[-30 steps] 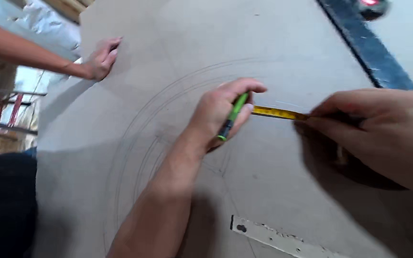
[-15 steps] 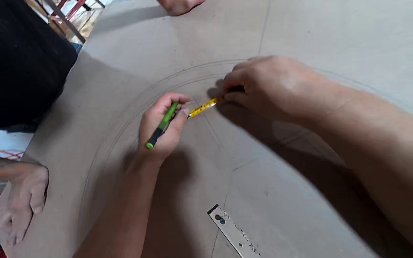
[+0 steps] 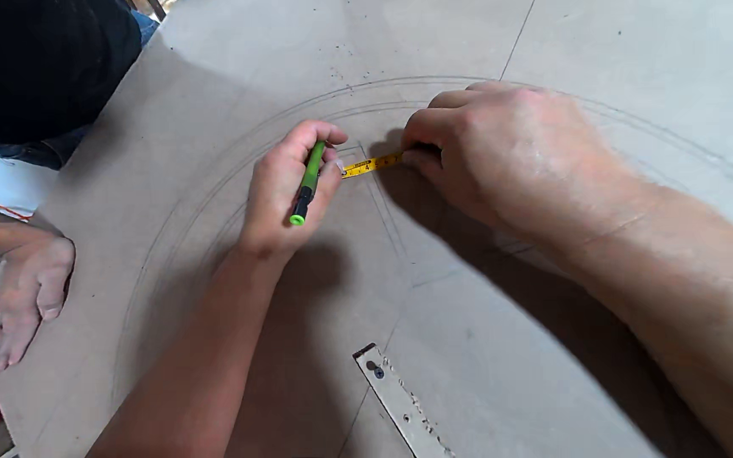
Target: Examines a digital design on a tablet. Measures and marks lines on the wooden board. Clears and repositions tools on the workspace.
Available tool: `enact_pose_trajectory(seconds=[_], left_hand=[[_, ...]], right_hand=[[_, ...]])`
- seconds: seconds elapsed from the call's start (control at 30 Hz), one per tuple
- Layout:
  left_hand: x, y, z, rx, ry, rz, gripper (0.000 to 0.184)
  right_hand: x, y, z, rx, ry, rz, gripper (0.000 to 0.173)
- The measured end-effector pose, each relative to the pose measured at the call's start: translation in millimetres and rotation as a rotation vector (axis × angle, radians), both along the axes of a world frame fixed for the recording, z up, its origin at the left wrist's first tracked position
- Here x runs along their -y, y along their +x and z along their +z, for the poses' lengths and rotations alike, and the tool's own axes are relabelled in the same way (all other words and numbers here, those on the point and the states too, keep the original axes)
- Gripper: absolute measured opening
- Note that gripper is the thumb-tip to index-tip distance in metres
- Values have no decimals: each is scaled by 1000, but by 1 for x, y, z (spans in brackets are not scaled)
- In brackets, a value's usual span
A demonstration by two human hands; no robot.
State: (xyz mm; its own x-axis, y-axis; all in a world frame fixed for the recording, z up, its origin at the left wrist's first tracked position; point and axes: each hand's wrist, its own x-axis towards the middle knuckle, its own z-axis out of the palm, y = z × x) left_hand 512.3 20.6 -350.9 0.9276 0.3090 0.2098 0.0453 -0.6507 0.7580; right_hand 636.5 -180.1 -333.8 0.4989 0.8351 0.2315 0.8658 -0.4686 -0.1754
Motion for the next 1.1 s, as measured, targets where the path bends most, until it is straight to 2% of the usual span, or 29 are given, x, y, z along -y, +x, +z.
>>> enact_pose_trajectory(seconds=[0.27, 0.53, 0.93, 1.1], left_hand=[[-11, -1, 3, -8, 14, -39, 26], [-9, -1, 2, 0, 24, 17, 24], [-14, -1, 1, 29, -9, -40, 24], [-10, -1, 4, -2, 20, -3, 24]], right_hand=[[-9, -5, -2, 34, 37, -8, 19], [-11, -5, -2, 35, 45, -18, 23], [-12, -8, 1, 45, 15, -25, 23], [-11, -8, 1, 47, 11, -22, 24]])
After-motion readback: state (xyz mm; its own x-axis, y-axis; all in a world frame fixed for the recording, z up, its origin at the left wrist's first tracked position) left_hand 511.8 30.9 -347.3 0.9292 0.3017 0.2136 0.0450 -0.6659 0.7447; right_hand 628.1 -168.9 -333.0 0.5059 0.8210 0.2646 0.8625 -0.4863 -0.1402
